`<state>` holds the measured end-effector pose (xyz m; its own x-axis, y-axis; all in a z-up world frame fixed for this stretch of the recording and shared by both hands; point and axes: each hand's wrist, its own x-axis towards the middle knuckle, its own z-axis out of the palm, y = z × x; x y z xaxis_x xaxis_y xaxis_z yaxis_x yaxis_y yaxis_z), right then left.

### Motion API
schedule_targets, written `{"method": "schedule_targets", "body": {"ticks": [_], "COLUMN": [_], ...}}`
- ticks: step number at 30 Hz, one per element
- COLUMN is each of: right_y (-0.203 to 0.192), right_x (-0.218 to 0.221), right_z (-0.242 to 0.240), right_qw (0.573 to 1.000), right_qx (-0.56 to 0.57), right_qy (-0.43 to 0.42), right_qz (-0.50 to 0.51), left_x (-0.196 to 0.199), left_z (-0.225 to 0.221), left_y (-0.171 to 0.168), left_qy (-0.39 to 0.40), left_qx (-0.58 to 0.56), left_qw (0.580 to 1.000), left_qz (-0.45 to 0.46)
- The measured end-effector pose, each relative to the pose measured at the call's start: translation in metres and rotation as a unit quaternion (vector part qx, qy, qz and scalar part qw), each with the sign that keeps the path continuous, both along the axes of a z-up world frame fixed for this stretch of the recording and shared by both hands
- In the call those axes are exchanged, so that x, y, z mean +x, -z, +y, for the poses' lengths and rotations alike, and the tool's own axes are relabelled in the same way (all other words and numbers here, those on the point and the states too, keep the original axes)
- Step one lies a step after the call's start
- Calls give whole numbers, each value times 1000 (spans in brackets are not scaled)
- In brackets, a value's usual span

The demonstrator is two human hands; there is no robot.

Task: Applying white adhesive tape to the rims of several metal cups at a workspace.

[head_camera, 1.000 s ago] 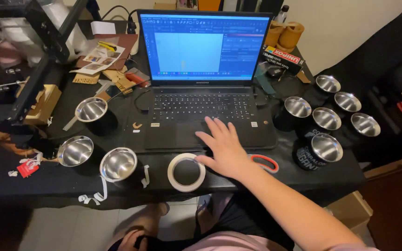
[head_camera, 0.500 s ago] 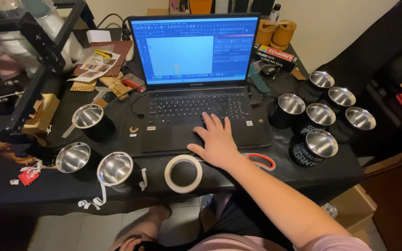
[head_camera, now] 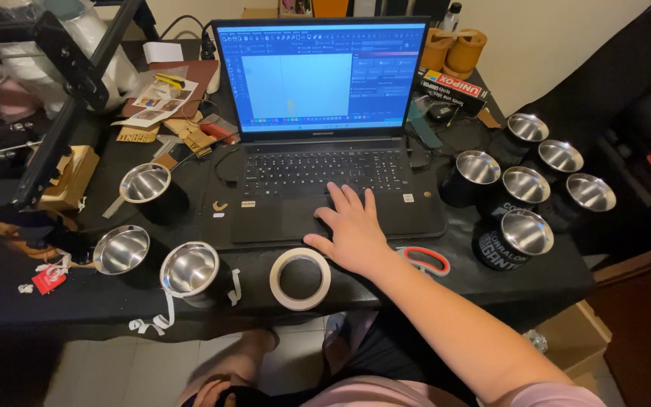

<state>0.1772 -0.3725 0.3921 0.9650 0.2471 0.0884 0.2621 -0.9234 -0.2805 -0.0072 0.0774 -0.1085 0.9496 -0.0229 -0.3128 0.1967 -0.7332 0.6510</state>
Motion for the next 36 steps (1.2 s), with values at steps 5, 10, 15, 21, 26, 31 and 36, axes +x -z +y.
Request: {"method": "schedule_targets", "body": {"ticks": [5,10,15,21,26,31,36], "right_y": [16,7,-21,4,51,55,61], "right_x": [7,3,-26,-77,-104,-111,-124], "right_z": [0,-6,-13,-77,-126,-134,-152], "right_qw": [999,994,971,982,999,994,996], "right_qx": [-6,-33,38,94,-20,-2,-33], "right_qy": [22,3,-47,-27,-15,-28,29], "right_qz": [-42,-104,-233,-160,-43,-103,-78], "left_x": [3,4,1,-2,3,6,-2], "left_z": [-73,-94,-91,-92,-101,-112,-127], "left_y": [-127,-169,-195,-196,-231,-229,-241], "left_qy": [-161,-136,-111,-94,-71,-39,-23], "left_qx": [-2,66,69,45,46,19,-54], "left_qw": [982,979,988,985,989,987,976], "left_qz": [-100,-137,-86,-141,-120,-152,-210]}}
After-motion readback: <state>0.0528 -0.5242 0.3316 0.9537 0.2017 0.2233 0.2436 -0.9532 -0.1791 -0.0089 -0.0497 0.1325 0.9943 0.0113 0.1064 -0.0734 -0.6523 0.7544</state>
